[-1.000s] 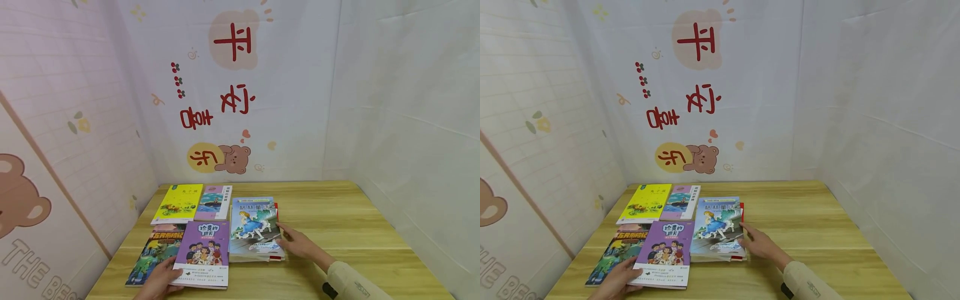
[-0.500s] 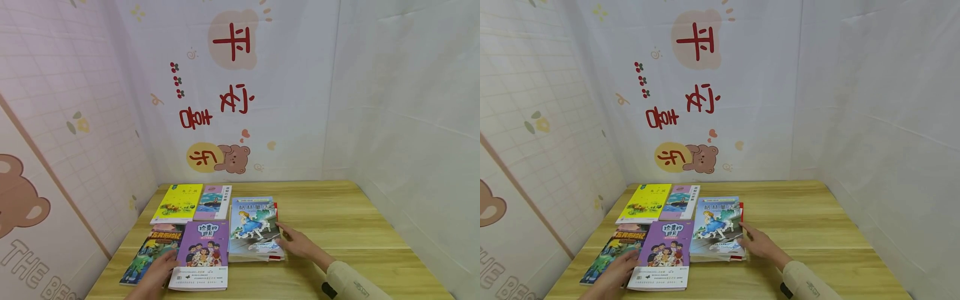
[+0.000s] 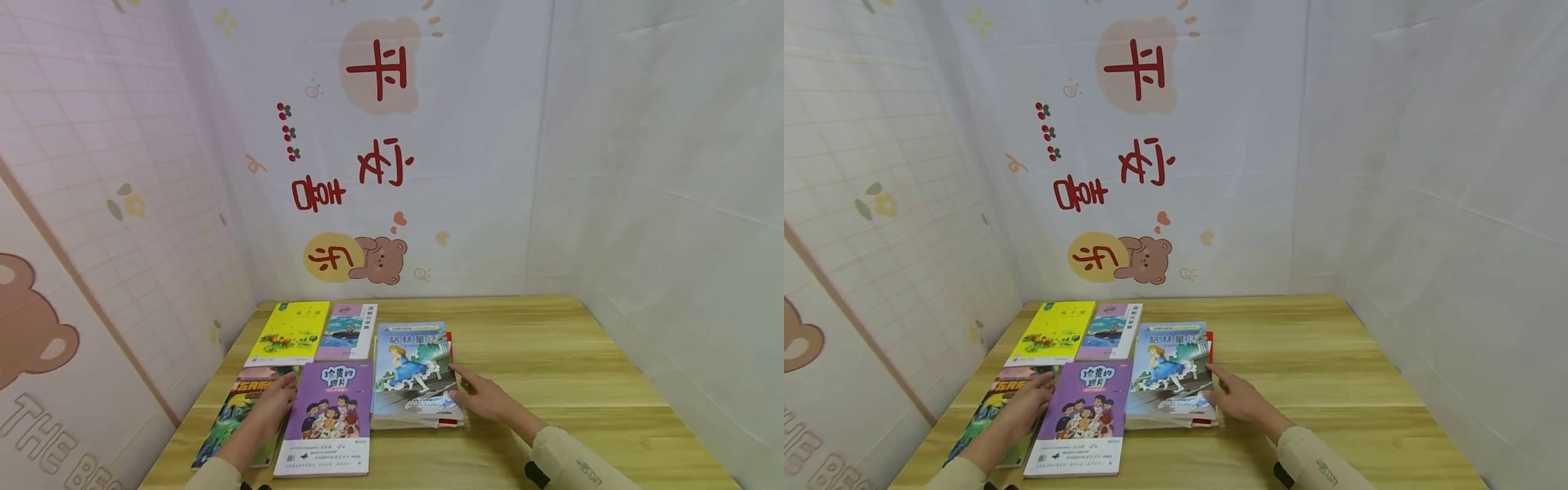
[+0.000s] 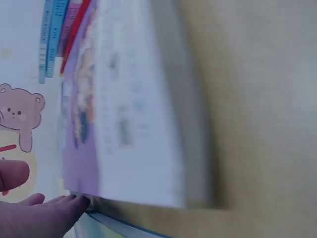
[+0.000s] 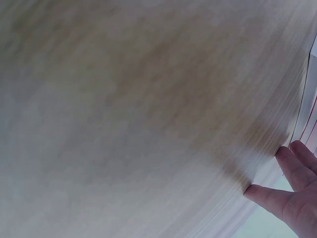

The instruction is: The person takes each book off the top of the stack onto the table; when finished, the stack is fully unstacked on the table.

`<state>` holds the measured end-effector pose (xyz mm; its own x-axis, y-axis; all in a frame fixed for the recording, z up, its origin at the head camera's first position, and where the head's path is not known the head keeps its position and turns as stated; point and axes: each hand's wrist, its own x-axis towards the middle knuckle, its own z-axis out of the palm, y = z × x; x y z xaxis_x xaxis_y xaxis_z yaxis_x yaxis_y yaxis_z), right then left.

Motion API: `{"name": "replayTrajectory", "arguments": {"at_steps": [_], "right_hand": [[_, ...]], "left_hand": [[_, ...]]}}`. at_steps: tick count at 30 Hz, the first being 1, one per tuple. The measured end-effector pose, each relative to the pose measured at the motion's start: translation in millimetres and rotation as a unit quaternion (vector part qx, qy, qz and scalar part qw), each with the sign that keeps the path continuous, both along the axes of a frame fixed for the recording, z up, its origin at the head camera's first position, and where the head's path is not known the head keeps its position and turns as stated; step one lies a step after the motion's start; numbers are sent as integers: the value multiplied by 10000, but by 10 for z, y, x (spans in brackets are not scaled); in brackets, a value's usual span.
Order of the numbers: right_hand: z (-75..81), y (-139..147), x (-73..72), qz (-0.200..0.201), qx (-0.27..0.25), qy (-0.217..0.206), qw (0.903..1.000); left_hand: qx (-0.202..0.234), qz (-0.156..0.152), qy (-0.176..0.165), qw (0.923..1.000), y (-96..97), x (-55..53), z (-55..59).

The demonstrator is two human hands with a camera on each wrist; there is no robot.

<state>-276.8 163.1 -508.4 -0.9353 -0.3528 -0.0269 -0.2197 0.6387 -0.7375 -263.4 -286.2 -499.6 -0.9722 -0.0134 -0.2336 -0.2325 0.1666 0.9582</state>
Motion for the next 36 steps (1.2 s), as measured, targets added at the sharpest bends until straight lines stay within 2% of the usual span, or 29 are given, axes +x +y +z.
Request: {"name": "replayTrajectory", "arguments": {"at_steps": [6, 11, 16, 19, 28, 36], "right_hand": [[-11, -2, -6, -19, 39, 46, 10000], [-21, 2, -22, -57, 34, 42, 10000], [-25, -5, -17, -90, 28, -32, 10000], [-5, -6, -3, -123, 22, -18, 9999], [27, -9, 18, -160, 57, -27, 9999], [13, -17, 10, -180, -12, -29, 9998]], "left_hand": [[-5, -130, 248, 9996, 52, -139, 91], [208, -115, 145, 9996, 96, -200, 38], [134, -31, -105, 9999, 102, -196, -53], [109, 6, -91, 9999, 99, -188, -64], [360, 43, 116, 9993, 124, -194, 18], [489, -8, 231, 9985, 277, -224, 85]]}}
